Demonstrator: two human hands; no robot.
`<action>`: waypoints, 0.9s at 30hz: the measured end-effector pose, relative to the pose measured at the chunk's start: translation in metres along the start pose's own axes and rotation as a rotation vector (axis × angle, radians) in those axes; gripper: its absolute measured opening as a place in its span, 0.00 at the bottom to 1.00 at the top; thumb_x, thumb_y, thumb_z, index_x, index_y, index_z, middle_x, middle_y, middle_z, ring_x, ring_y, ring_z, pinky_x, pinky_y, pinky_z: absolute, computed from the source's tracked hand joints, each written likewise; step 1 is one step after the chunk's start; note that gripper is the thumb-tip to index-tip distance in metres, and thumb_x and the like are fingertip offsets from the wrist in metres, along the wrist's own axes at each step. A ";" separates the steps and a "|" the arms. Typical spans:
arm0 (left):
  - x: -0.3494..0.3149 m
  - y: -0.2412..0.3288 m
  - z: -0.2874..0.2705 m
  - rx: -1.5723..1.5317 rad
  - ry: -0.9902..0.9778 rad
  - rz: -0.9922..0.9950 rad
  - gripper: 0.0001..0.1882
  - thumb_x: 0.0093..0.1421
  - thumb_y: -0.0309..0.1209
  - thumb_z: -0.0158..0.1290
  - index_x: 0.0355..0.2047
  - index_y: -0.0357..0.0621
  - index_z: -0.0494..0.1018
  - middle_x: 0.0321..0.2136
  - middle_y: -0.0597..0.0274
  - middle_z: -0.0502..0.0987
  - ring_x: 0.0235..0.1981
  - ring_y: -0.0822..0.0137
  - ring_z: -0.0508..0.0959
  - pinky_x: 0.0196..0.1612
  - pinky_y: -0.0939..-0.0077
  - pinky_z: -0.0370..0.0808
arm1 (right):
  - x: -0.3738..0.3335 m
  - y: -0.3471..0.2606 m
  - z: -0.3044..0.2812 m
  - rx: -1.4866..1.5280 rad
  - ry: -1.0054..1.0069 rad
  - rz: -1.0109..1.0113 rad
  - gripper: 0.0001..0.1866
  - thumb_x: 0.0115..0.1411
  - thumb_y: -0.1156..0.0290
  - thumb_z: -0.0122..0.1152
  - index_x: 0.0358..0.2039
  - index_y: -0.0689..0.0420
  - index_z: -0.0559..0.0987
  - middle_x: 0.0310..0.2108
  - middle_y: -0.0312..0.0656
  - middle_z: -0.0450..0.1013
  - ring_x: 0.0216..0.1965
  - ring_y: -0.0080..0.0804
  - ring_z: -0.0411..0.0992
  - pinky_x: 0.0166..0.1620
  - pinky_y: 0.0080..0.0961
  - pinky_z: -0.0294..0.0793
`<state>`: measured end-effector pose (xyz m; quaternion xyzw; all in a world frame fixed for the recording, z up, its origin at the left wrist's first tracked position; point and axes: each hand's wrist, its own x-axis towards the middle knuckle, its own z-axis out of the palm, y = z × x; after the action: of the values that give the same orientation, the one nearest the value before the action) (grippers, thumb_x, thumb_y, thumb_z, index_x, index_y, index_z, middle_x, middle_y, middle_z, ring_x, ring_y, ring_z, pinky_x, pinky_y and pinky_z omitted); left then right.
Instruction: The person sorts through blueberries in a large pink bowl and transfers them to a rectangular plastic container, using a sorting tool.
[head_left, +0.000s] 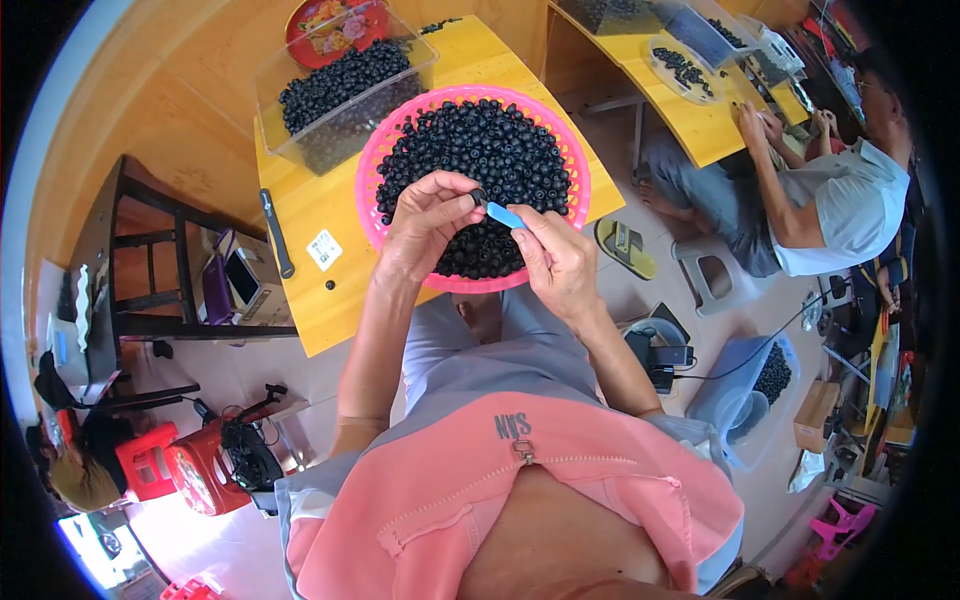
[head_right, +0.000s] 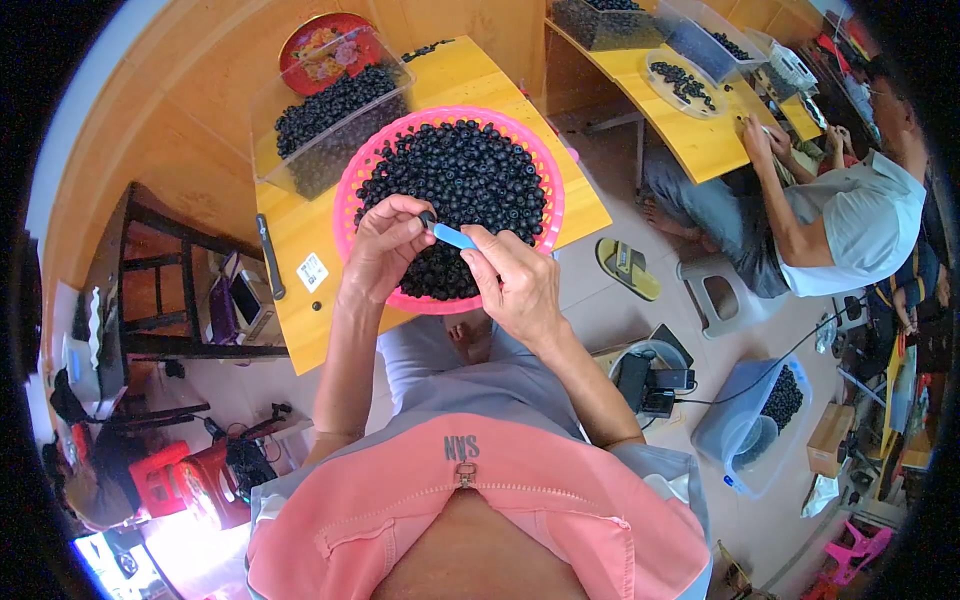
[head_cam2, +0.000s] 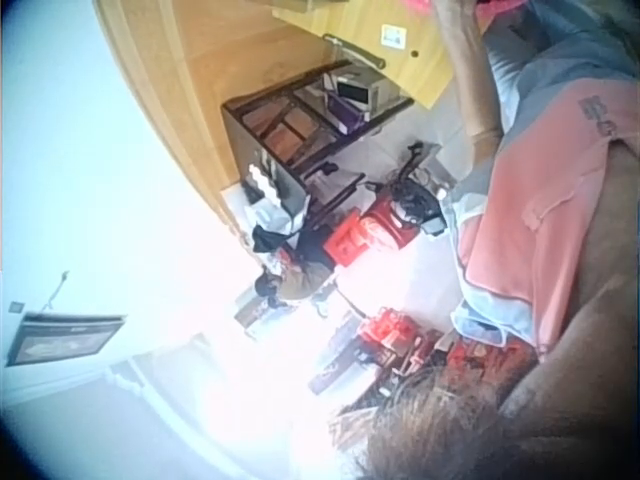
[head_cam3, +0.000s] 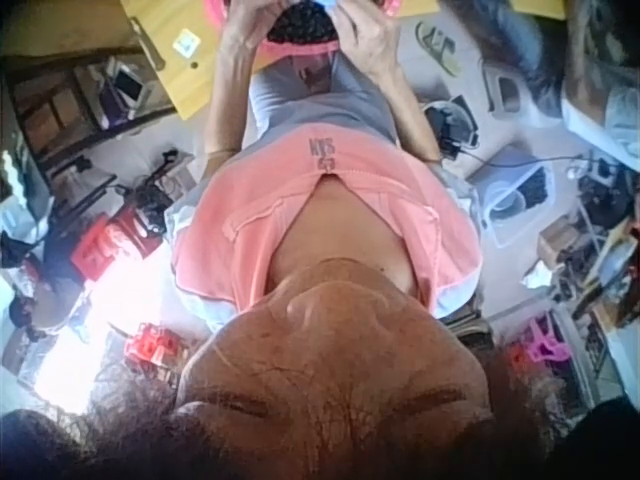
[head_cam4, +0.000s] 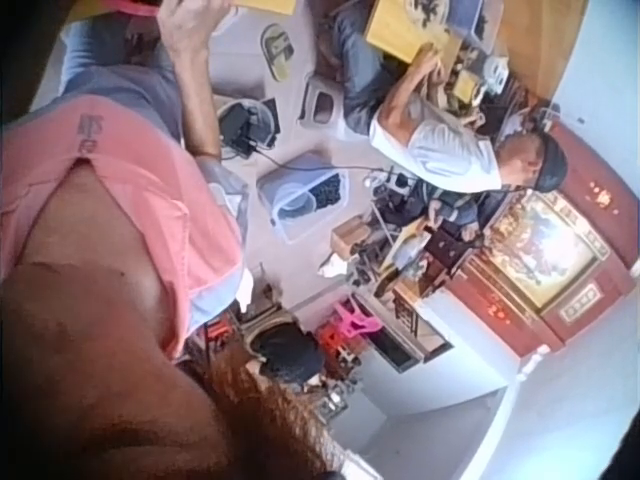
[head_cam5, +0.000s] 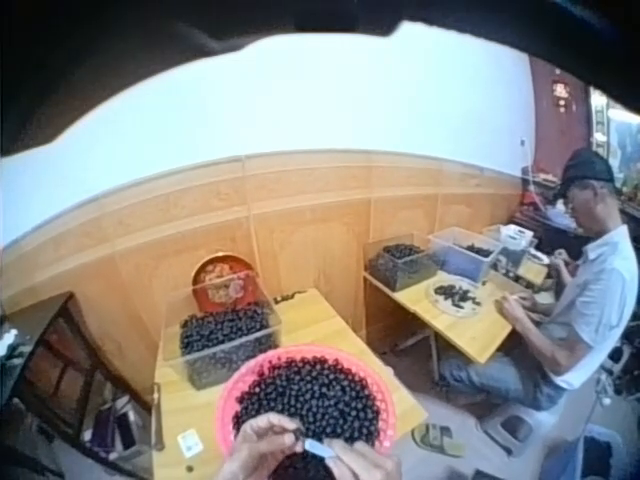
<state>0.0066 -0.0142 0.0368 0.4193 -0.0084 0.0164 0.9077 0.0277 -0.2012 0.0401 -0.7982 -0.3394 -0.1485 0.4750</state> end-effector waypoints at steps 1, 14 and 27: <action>0.000 0.000 0.000 -0.001 -0.001 -0.001 0.07 0.53 0.20 0.53 0.34 0.39 0.73 0.30 0.61 0.76 0.32 0.71 0.76 0.39 0.77 0.74 | 0.000 -0.001 0.000 -0.007 0.000 -0.003 0.11 0.53 0.73 0.58 0.39 0.57 0.76 0.19 0.41 0.67 0.17 0.35 0.68 0.20 0.29 0.64; -0.002 -0.002 0.006 -0.027 -0.002 0.003 0.08 0.53 0.20 0.54 0.34 0.39 0.73 0.29 0.61 0.76 0.31 0.71 0.76 0.38 0.78 0.74 | 0.001 0.000 0.000 -0.012 -0.001 -0.005 0.12 0.52 0.74 0.59 0.40 0.57 0.75 0.19 0.41 0.67 0.18 0.35 0.68 0.21 0.30 0.65; -0.008 0.000 0.004 -0.219 -0.179 -0.090 0.05 0.52 0.22 0.55 0.31 0.39 0.73 0.30 0.58 0.75 0.29 0.70 0.75 0.35 0.79 0.74 | 0.004 0.022 -0.001 -0.036 0.026 -0.132 0.10 0.54 0.73 0.58 0.38 0.58 0.76 0.18 0.42 0.66 0.17 0.36 0.68 0.21 0.31 0.65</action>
<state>-0.0012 -0.0179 0.0392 0.3175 -0.0721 -0.0627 0.9434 0.0457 -0.2075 0.0284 -0.7804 -0.3823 -0.1960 0.4543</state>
